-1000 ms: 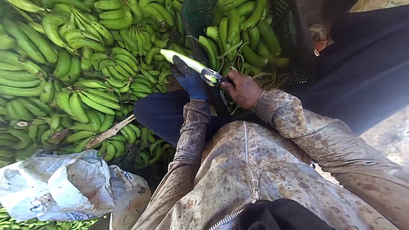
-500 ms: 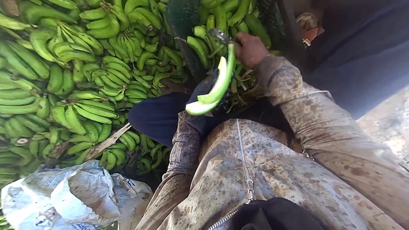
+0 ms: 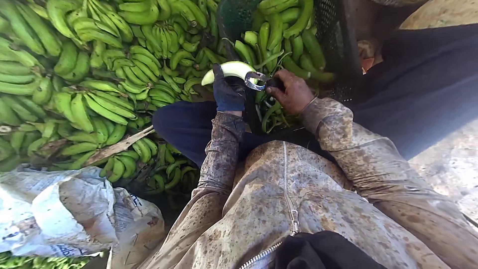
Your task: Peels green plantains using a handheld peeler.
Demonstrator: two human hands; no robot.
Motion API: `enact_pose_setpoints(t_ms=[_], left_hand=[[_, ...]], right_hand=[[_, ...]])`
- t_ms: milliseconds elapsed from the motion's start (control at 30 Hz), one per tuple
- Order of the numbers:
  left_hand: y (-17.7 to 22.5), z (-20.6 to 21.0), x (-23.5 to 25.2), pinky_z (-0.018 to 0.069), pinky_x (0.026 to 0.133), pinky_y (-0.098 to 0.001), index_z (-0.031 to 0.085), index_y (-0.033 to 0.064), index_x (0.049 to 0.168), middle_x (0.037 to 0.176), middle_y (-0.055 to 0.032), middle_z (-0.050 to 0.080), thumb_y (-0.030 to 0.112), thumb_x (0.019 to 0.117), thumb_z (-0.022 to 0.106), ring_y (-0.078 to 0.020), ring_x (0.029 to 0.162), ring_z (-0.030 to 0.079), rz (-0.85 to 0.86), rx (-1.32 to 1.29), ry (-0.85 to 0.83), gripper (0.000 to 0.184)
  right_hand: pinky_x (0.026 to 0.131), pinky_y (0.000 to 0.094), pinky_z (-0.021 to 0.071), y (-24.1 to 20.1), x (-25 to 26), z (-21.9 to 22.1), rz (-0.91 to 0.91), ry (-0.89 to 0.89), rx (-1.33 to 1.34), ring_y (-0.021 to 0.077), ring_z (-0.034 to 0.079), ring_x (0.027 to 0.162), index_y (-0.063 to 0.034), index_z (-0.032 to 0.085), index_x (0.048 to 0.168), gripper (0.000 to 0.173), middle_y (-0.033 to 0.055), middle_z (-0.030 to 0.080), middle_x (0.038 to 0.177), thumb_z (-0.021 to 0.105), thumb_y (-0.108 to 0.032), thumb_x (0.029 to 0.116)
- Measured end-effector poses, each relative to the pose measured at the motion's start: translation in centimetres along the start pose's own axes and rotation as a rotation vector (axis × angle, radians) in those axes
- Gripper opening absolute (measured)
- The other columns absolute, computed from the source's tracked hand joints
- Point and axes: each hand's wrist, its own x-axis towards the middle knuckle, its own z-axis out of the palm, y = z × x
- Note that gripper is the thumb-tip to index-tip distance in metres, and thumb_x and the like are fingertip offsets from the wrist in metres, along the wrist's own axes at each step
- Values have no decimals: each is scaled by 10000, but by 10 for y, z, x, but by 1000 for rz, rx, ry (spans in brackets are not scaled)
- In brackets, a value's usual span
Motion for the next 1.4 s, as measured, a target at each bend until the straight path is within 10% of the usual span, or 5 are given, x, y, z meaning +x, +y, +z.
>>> enact_pose_setpoints(t_ms=[400, 667, 800, 1167, 1400], left_hand=[[-26, 0, -12, 522, 1026, -456, 439, 36, 1440, 1289, -147, 601, 321, 1128, 317, -226, 1185, 609, 61, 114, -424, 439], [0, -4, -21, 525, 1029, -310, 336, 78, 1585, 1421, -91, 589, 376, 1047, 503, -88, 1189, 626, -62, 1071, -1068, 638], [-12, 4, -4, 627, 658, -427, 512, 30, 1311, 984, -167, 683, 343, 1111, 371, -264, 765, 697, -164, 339, -627, 397], [10, 15, 14, 586, 690, -405, 514, 82, 976, 769, -92, 578, 399, 1104, 191, -223, 699, 626, -194, -245, -364, 470], [-19, 15, -9, 490, 1040, -329, 392, 43, 1494, 1389, -97, 535, 193, 1121, 306, -131, 1228, 551, 133, 179, -397, 410]], right_hand=[[971, 510, 536, -7, 6, -18, -11, 84, 29, 314, 691, 1056, -19, 601, 1261, 412, 189, 688, 1149, 574, -375, 1056], [1008, 504, 507, 3, 30, -63, 235, 141, -11, 303, 679, 1101, -37, 612, 1273, 479, 182, 692, 1163, 481, -457, 1083], [944, 444, 540, 3, 14, -59, 119, 245, 37, 254, 695, 1010, -27, 611, 1279, 493, 167, 699, 1110, 478, -458, 1078], [991, 472, 538, -8, 2, -12, -184, 58, 83, 309, 677, 1077, 29, 594, 1289, 502, 213, 667, 1194, 663, -377, 1003], [962, 543, 543, -14, -4, -15, -130, 115, -43, 359, 677, 1111, 10, 608, 1263, 497, 225, 646, 1255, 618, -424, 1022]])
